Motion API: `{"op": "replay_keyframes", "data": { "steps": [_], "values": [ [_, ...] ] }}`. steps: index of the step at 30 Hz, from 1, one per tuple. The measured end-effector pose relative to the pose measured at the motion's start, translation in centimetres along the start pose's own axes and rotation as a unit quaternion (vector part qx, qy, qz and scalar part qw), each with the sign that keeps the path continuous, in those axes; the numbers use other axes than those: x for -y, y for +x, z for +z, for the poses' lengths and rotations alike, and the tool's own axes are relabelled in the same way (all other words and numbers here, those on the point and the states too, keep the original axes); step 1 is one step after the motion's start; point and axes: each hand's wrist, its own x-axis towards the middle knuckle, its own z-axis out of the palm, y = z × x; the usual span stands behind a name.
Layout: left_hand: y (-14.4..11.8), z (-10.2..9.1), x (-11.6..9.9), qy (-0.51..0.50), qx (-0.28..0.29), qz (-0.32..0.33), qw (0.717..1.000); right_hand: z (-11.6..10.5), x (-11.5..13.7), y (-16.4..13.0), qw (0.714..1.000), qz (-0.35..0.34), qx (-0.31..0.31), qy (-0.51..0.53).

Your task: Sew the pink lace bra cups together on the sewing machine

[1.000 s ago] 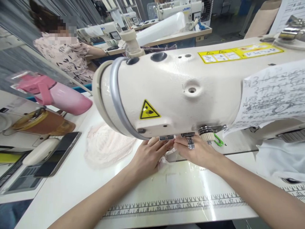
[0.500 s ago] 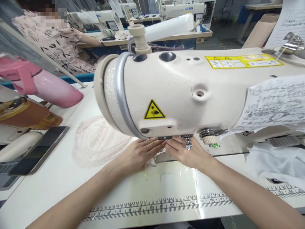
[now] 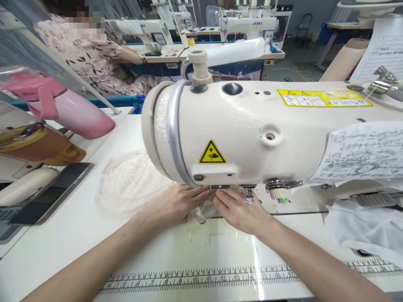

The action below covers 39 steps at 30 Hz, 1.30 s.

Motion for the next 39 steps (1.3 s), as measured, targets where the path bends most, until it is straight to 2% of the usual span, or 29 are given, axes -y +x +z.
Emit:
{"op": "replay_keyframes", "data": {
  "steps": [7,19,28,34,39],
  "values": [
    [0.0,0.3,-0.8,0.005,-0.007,-0.026,1.000,0.4,0.2,-0.4,1.000,0.018,-0.022,-0.005],
    [0.2,0.9,-2.6,0.032,0.003,-0.092,0.995,0.0,-0.4,-0.9,1.000,0.015,0.011,-0.004],
    [0.2,1.0,-3.1,0.031,-0.005,-0.114,0.993,-0.1,-0.7,-1.3,0.997,0.003,0.033,-0.068],
    [0.3,1.0,-3.1,0.040,-0.012,-0.113,0.993,-0.8,-0.8,-1.0,0.987,0.026,-0.012,-0.157],
    [0.3,1.0,-3.2,0.051,-0.006,-0.120,0.991,-0.9,-1.1,-1.0,0.979,0.014,-0.046,-0.196]
  ]
}}
